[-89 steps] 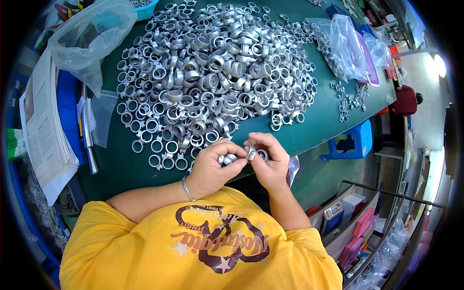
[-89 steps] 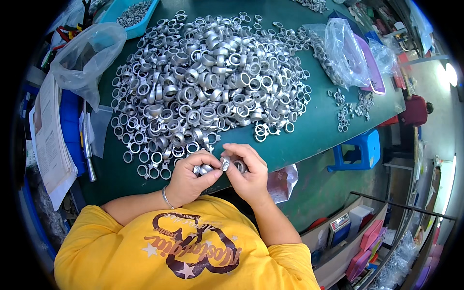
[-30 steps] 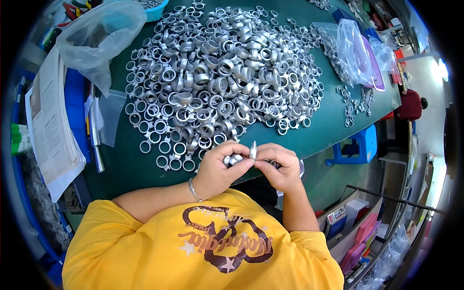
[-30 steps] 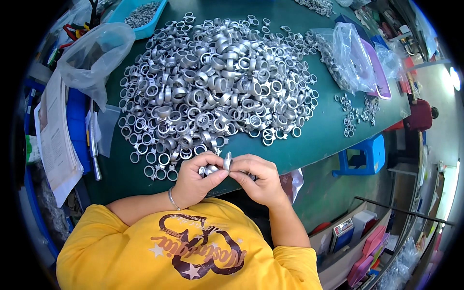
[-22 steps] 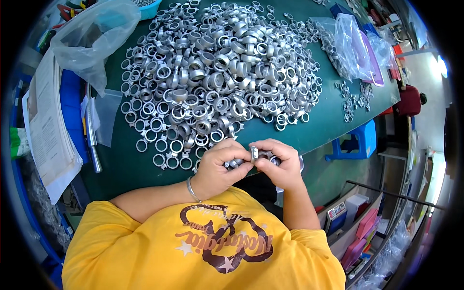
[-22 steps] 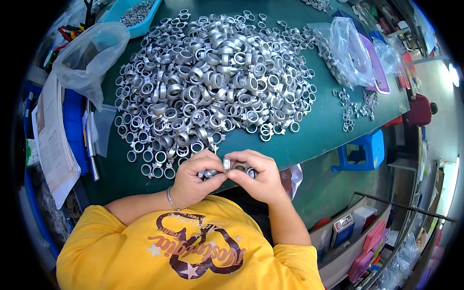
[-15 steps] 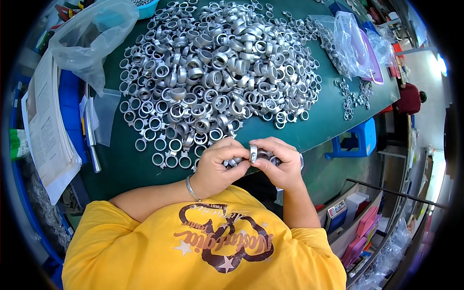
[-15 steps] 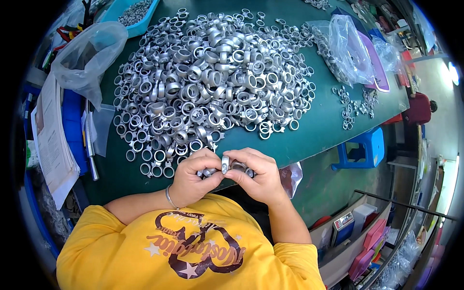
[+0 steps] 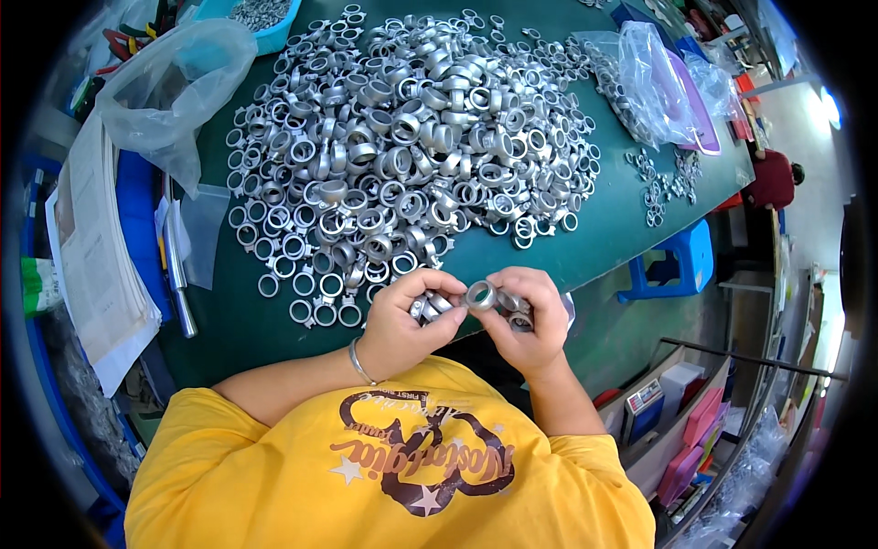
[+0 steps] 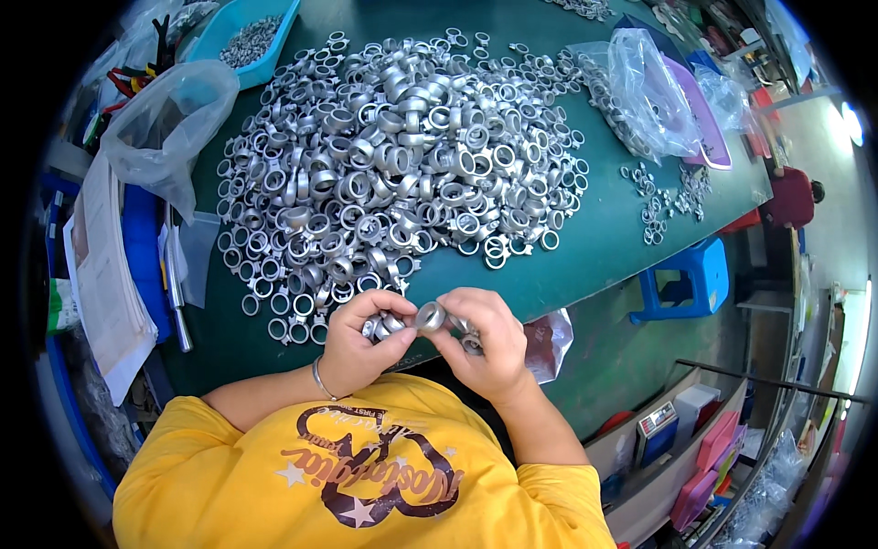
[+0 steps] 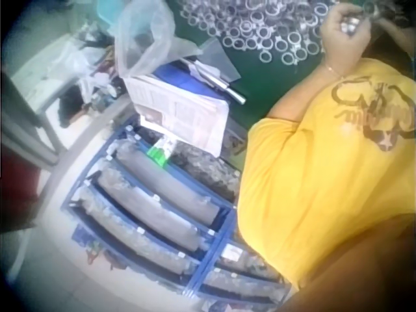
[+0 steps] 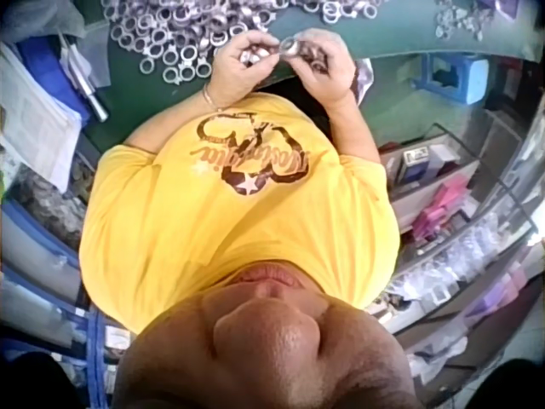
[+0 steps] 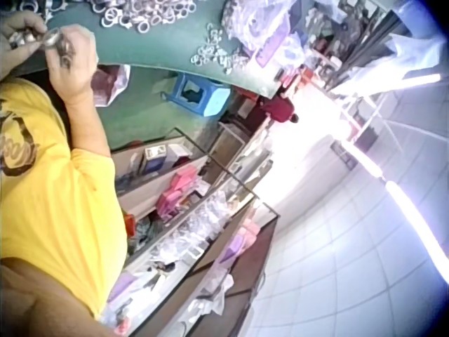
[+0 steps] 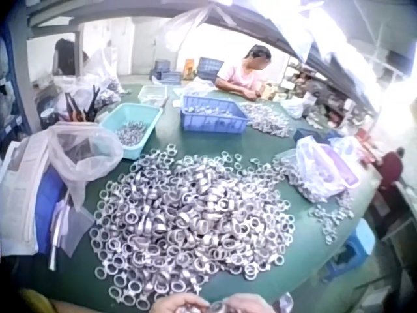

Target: The person picks up metal rings from a pile, handles them individually to see different sides, and places them into a plastic bag or moves them to a different pile on the table.

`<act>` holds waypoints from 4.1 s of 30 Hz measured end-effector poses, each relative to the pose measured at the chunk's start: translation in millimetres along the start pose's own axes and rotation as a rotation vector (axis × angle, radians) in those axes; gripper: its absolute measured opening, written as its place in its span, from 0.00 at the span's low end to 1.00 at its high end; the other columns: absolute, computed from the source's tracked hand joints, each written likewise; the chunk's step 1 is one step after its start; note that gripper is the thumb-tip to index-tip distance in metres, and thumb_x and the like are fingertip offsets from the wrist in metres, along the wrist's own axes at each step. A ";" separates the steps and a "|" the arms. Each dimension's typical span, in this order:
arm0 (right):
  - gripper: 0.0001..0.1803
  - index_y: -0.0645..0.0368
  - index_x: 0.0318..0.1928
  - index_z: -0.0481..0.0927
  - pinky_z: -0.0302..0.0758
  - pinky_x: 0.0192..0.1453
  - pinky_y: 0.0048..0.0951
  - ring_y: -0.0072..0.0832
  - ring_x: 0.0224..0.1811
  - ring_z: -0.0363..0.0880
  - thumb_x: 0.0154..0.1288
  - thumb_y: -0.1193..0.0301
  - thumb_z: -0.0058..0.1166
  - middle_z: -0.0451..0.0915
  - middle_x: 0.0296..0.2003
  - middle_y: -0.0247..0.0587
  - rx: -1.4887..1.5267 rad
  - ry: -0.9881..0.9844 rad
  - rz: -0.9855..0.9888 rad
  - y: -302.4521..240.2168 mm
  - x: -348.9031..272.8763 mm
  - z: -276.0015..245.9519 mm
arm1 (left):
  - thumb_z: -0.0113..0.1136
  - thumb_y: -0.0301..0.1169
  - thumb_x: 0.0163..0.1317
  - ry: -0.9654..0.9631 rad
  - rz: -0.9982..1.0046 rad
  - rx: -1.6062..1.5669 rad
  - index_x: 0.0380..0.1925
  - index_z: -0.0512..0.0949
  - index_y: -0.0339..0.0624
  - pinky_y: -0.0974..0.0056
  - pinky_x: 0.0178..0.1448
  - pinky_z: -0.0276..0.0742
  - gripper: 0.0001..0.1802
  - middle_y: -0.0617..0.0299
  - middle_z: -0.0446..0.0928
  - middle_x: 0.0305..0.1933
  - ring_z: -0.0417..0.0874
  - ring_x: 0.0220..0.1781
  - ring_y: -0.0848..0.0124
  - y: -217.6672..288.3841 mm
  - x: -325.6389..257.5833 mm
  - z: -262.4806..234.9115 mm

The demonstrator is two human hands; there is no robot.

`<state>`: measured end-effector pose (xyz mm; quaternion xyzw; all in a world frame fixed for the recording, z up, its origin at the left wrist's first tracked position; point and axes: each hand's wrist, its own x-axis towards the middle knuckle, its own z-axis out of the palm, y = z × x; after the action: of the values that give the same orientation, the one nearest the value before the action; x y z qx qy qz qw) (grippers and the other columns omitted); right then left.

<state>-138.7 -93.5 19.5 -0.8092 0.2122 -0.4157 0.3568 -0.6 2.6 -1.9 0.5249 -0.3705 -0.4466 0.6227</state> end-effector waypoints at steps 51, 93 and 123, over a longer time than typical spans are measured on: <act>0.08 0.63 0.31 0.78 0.72 0.35 0.25 0.30 0.33 0.76 0.47 0.81 0.62 0.78 0.36 0.42 0.477 0.152 0.402 57.3 -13.7 -38.6 | 0.57 0.19 0.57 -0.071 -0.016 0.184 0.34 0.76 0.32 0.72 0.45 0.71 0.05 0.60 0.73 0.38 0.74 0.40 0.75 8.9 26.6 42.7; 0.06 0.60 0.32 0.80 0.70 0.26 0.25 0.27 0.21 0.72 0.52 0.73 0.61 0.74 0.21 0.39 -0.251 0.020 0.359 57.5 15.9 -40.1 | 0.58 0.21 0.57 -0.052 0.147 0.218 0.33 0.75 0.34 0.74 0.38 0.70 0.04 0.61 0.72 0.35 0.74 0.34 0.76 -10.1 32.0 36.3; 0.16 0.68 0.51 0.72 0.54 0.21 0.13 0.12 0.19 0.59 0.68 0.69 0.47 0.71 0.26 0.29 0.850 -0.205 0.745 29.6 -10.5 -37.2 | 0.64 0.21 0.50 -0.074 0.151 0.167 0.29 0.78 0.37 0.74 0.31 0.68 0.06 0.64 0.75 0.30 0.73 0.28 0.77 -6.7 25.2 35.5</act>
<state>-176.7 -121.1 6.5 -0.5015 0.2618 -0.2302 0.7918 -26.5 -33.0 -2.6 0.5288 -0.4677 -0.3850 0.5944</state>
